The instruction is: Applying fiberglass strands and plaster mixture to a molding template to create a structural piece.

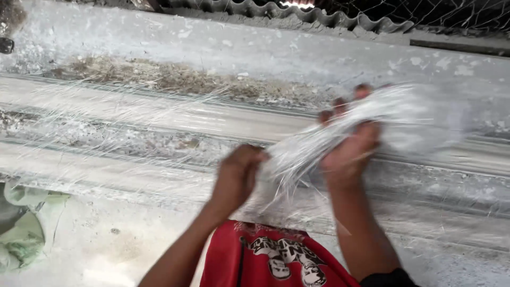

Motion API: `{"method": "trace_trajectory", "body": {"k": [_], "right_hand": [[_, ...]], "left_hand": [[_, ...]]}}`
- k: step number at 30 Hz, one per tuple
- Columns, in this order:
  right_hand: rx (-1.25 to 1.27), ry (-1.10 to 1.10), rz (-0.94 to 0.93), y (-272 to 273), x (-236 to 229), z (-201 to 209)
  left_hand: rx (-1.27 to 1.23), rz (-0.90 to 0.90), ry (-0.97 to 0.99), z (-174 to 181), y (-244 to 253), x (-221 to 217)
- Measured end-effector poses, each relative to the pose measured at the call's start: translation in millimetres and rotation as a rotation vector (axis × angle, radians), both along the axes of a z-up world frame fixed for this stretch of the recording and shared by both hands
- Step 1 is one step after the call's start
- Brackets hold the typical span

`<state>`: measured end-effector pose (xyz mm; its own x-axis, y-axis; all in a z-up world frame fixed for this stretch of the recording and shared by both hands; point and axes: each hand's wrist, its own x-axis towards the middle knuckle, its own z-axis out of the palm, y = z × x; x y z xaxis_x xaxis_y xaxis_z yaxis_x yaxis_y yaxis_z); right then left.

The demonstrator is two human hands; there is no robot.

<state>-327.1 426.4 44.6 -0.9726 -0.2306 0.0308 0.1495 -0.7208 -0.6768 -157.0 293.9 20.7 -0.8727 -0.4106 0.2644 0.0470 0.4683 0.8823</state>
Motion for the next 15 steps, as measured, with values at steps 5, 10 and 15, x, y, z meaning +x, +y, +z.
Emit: {"method": "trace_trajectory", "body": {"k": [5, 10, 15], "right_hand": [[0.137, 0.155, -0.271, 75, -99, -1], [0.268, 0.077, -0.362, 98, -91, -24], [-0.270, -0.103, 0.151, 33, -5, -59]], "left_hand": [[-0.793, 0.213, -0.246, -27, -79, 9], [-1.082, 0.321, -1.137, -75, -134, 33], [0.203, -0.130, -0.237, 45, 24, -14]]}}
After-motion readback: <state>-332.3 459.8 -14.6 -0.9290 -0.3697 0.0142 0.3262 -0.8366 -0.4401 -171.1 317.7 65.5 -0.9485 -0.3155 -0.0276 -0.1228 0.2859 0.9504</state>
